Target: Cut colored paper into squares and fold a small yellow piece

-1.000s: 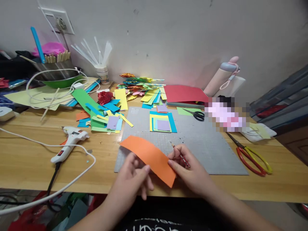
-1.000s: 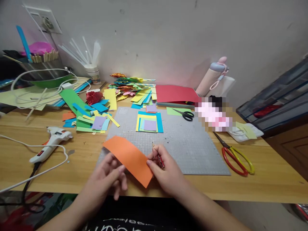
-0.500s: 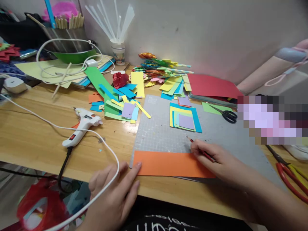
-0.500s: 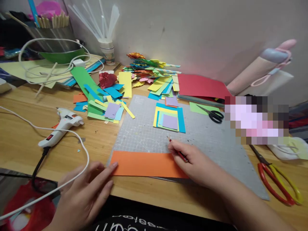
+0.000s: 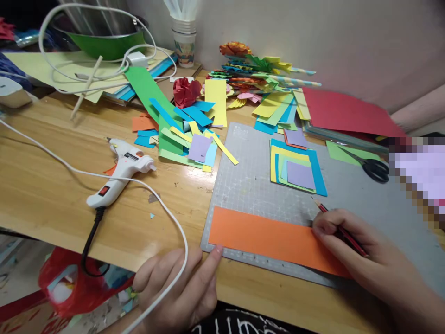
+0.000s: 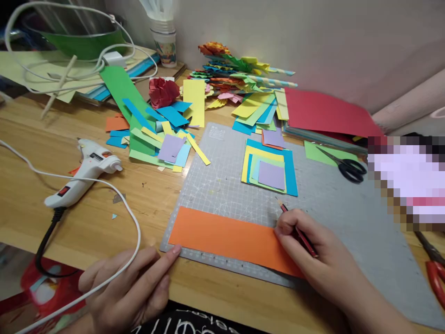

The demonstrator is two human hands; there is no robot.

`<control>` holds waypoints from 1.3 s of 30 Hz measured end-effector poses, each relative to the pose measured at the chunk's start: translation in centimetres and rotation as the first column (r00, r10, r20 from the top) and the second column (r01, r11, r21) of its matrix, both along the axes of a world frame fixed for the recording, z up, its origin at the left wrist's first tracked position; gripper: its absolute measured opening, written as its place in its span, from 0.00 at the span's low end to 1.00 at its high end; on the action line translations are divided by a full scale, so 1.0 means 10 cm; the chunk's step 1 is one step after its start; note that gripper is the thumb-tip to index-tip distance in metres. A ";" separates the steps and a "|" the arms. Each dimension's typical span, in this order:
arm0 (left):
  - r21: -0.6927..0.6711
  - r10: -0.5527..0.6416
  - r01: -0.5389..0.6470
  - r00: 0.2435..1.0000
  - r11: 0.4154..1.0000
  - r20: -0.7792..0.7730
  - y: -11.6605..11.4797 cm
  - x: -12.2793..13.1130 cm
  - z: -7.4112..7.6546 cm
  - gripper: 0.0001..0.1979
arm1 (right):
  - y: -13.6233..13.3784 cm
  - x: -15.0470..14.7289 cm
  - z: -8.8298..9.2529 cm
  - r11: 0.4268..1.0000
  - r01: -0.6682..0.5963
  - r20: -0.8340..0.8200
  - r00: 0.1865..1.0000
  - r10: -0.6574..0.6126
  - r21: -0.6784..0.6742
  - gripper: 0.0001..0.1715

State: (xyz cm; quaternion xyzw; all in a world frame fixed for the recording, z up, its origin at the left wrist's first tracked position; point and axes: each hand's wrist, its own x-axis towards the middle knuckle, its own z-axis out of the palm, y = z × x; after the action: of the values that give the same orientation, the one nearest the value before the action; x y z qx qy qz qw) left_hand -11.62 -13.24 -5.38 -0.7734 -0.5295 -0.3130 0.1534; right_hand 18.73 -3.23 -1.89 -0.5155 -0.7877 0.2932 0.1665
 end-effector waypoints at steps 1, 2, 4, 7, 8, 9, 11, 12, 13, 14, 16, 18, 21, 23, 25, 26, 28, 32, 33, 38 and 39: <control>-0.006 0.013 -0.013 1.000 1.000 0.014 0.00 0.01 0.00 0.13 | 0.00 0.01 0.00 1.000 0.001 0.003 1.000 -0.001 0.005 0.07; -0.014 0.024 -0.024 1.000 1.000 0.017 0.00 0.02 -0.01 0.14 | 0.00 0.01 -0.01 1.000 0.008 0.007 1.000 -0.008 0.009 0.06; -0.012 0.017 -0.017 1.000 1.000 -0.008 0.00 0.02 -0.02 0.15 | 0.00 0.02 -0.01 1.000 0.019 0.012 1.000 -0.019 0.012 0.06; -0.018 0.023 -0.024 0.999 1.000 -0.036 -0.01 0.01 -0.02 0.16 | 0.00 0.03 0.00 1.000 0.024 0.022 0.999 -0.025 0.017 0.07; -0.021 0.036 -0.037 0.999 0.999 -0.033 -0.01 0.00 -0.02 0.17 | 0.00 0.03 0.00 0.999 0.025 0.026 0.999 -0.026 0.020 0.07; -0.022 0.041 -0.042 0.998 0.999 -0.037 -0.01 -0.01 -0.02 0.17 | 0.00 0.03 0.00 0.999 0.023 0.028 0.999 -0.024 0.023 0.06; -0.004 0.024 -0.025 0.998 1.000 -0.058 -0.01 -0.02 -0.03 0.18 | -0.01 0.02 0.00 0.999 0.032 0.032 0.999 -0.033 0.025 0.06; 0.008 0.007 -0.007 0.997 1.000 -0.074 -0.01 -0.03 -0.03 0.18 | -0.02 0.02 0.00 0.999 0.036 0.029 0.999 -0.037 0.024 0.06; 0.016 0.003 -0.002 0.997 1.000 -0.079 -0.01 -0.03 -0.03 0.18 | -0.03 0.01 0.00 0.999 0.041 0.024 0.999 -0.042 0.023 0.06; 0.016 0.007 -0.006 0.997 1.000 -0.076 0.00 -0.03 -0.04 0.18 | -0.03 0.01 0.00 0.999 0.046 0.019 0.999 -0.047 0.021 0.06; 0.014 0.017 -0.016 0.998 1.000 -0.061 -0.01 -0.03 -0.04 0.17 | -0.03 0.00 0.01 0.999 0.045 0.011 0.999 -0.045 0.024 0.06; 0.007 0.028 -0.027 0.998 1.000 -0.048 -0.01 -0.02 -0.04 0.17 | -0.02 -0.01 0.01 0.999 0.031 0.009 0.999 -0.031 0.037 0.06; 0.001 0.032 -0.032 0.999 0.999 -0.040 -0.01 -0.02 -0.03 0.18 | -0.02 0.00 0.01 0.999 -0.001 0.025 1.000 0.000 0.038 0.05; -0.006 0.030 -0.030 0.999 1.000 -0.038 -0.01 -0.02 -0.03 0.18 | -0.02 0.01 0.00 0.999 -0.005 0.034 0.999 0.004 0.036 0.05; -0.003 0.031 -0.031 0.999 1.000 -0.037 -0.01 -0.02 -0.03 0.18 | -0.03 0.03 -0.01 0.999 -0.004 0.041 0.999 0.002 0.033 0.05; 0.002 0.023 -0.023 0.999 1.000 -0.045 -0.01 -0.02 -0.03 0.17 | -0.04 0.04 -0.01 0.999 0.000 0.047 0.999 -0.001 0.032 0.05; 0.012 0.028 -0.028 0.999 1.000 -0.044 -0.01 -0.01 -0.04 0.17 | -0.04 0.04 0.00 1.000 0.003 0.061 0.998 -0.004 0.026 0.06; -0.008 0.063 -0.063 0.998 0.998 -0.010 -0.02 0.01 -0.03 0.17 | -0.04 0.05 0.00 1.000 0.011 0.078 0.997 -0.013 0.020 0.09; -0.018 0.066 -0.066 0.998 0.998 -0.005 -0.02 0.02 -0.03 0.17 | -0.03 0.05 0.00 1.000 0.009 0.080 0.997 -0.010 0.021 0.09; -0.031 0.046 -0.046 0.999 0.998 -0.016 -0.02 0.03 0.00 0.17 | -0.02 -0.03 0.04 0.999 0.016 0.085 0.996 -0.019 0.039 0.09; -0.030 0.052 -0.052 0.999 0.998 -0.003 -0.01 0.03 0.01 0.17 | -0.02 -0.06 0.05 0.997 0.057 0.089 0.994 -0.062 0.054 0.10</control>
State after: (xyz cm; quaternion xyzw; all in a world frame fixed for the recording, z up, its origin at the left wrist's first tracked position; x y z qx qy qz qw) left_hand -11.29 -13.38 -5.31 -0.7621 -0.5538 -0.3000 0.1503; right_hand 18.11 -3.47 -1.39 -0.5469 -0.7861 0.2442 0.1527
